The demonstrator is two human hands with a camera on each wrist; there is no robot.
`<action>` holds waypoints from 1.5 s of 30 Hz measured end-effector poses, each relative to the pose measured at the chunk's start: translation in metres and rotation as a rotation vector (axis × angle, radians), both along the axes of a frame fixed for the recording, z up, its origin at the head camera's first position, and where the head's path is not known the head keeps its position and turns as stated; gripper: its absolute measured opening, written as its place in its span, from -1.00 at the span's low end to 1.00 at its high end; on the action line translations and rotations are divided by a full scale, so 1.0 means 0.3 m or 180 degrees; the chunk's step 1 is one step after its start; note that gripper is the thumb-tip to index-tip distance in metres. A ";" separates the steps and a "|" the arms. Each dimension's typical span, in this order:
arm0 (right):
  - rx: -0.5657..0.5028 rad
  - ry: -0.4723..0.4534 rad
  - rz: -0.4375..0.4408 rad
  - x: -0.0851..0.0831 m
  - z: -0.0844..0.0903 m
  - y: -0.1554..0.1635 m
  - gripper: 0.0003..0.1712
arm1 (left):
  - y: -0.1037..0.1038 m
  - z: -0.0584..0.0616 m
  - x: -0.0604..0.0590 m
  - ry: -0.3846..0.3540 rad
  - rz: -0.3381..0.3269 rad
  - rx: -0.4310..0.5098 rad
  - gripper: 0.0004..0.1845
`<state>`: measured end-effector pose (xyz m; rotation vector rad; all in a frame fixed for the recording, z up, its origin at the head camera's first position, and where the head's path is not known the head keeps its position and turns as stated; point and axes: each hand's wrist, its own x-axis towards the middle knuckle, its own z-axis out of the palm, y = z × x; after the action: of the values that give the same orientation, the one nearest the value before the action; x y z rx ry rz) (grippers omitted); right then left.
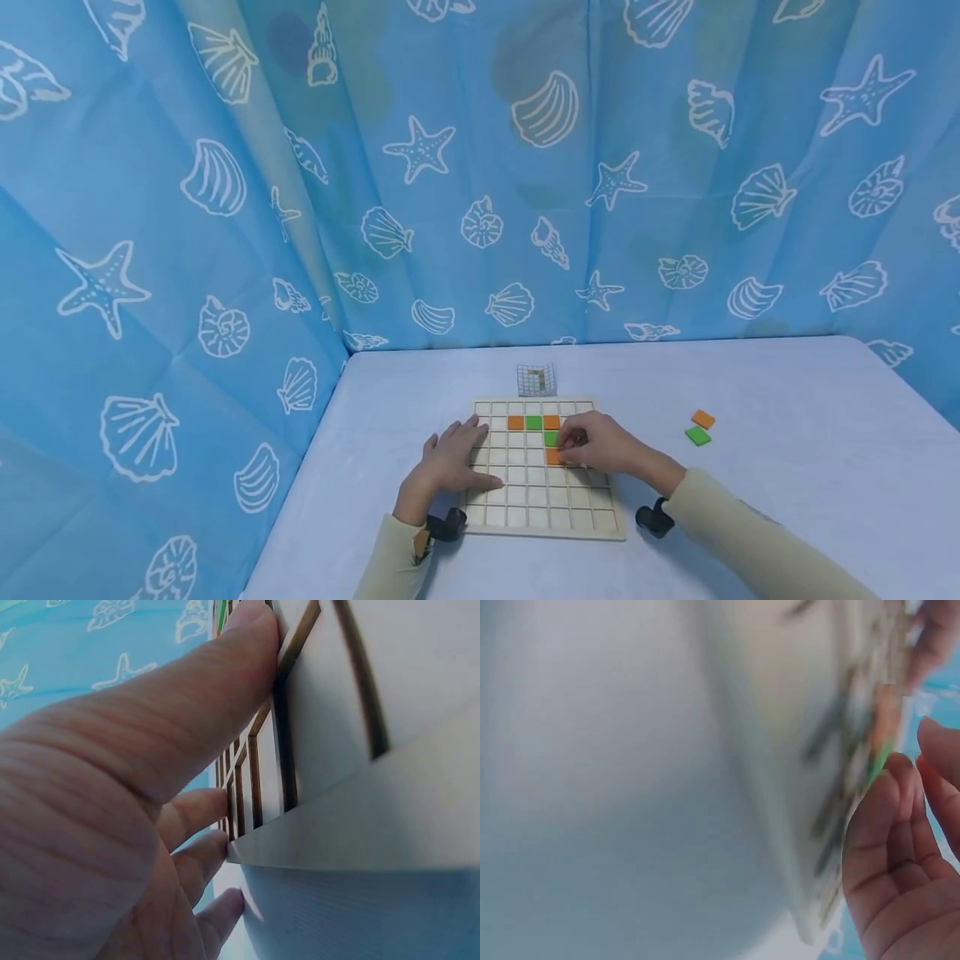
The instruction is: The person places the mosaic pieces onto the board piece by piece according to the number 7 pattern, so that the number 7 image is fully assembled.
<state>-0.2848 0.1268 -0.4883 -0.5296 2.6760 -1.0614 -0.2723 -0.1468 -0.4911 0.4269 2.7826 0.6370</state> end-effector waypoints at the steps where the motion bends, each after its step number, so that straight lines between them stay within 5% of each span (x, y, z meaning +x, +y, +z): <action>1: -0.0063 0.0013 0.0033 -0.002 0.012 0.012 -0.90 | 0.000 0.002 -0.003 0.0001 0.0000 -0.0005 -0.01; 9: -0.0033 0.0144 -0.0264 -0.030 0.103 0.157 -0.81 | -0.005 0.016 -0.015 0.0099 0.0046 -0.0053 -0.01; 19: 0.0241 0.0241 -0.0457 -0.004 0.121 0.412 -0.76 | 0.002 -0.003 -0.011 0.0041 0.0031 0.0010 -0.01; 30: 0.0280 0.0033 -0.0579 0.014 0.015 0.590 -0.73 | 0.009 0.007 0.008 0.0003 -0.0003 0.0022 -0.01; 45: 0.0595 0.0227 -0.0786 0.012 -0.052 0.573 -0.69 | -0.002 0.004 0.002 -0.0020 -0.0020 0.0005 -0.01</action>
<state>-0.2812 0.2988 -0.5039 -0.2097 2.9219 -0.8490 -0.2717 -0.1474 -0.4901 0.4332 2.7740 0.6381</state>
